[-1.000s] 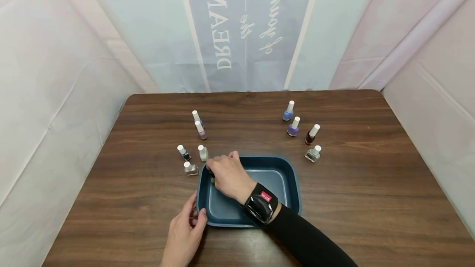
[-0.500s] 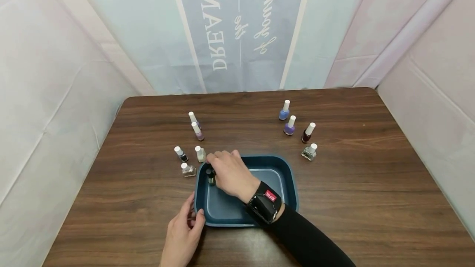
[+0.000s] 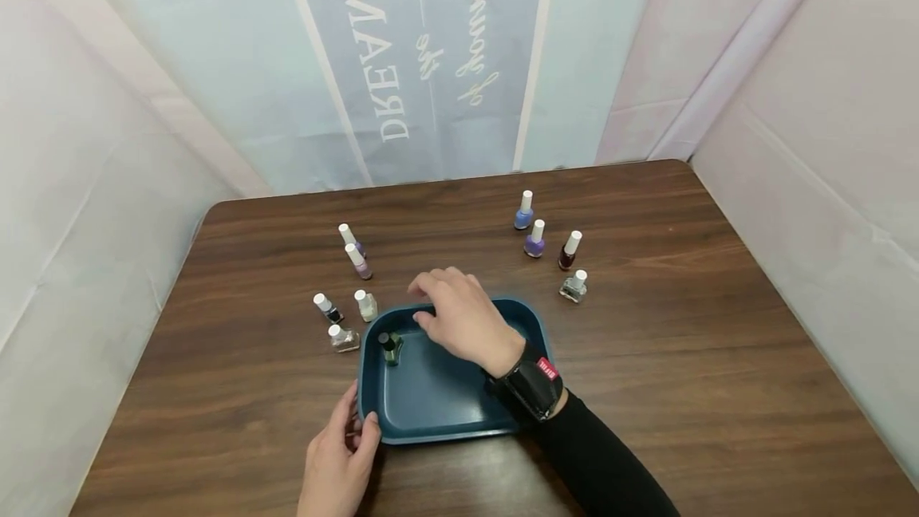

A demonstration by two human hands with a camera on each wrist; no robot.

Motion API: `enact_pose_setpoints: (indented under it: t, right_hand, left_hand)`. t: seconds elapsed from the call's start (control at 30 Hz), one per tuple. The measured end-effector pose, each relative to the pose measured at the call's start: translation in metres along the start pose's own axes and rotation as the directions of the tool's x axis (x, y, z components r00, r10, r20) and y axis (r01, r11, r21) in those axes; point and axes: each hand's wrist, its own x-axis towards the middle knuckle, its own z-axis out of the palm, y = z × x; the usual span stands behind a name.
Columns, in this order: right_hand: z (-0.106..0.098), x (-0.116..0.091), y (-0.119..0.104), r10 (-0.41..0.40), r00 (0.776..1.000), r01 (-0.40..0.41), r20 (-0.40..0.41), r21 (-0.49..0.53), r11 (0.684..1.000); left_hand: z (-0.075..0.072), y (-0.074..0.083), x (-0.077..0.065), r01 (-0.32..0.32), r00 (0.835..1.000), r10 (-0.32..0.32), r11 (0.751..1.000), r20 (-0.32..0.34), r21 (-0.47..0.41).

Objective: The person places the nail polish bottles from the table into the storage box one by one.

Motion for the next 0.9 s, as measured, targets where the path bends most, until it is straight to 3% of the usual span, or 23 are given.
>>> enact_pose_setpoints:
  t: [0.43, 0.9]
  right_hand:
    - [-0.035, -0.018, 0.034, 0.101, 0.97, -0.082, -0.219, 0.097, 0.992]
    - [-0.048, -0.048, 0.07, 0.203, 0.897, -0.163, -0.392, 0.132, 0.978]
  left_hand:
    - [-0.002, 0.001, -0.002, 0.036, 0.999, -0.036, 0.999, 0.011, 0.022]
    - [-0.002, 0.004, 0.0, 0.065, 0.997, -0.067, 0.997, 0.038, 0.051]
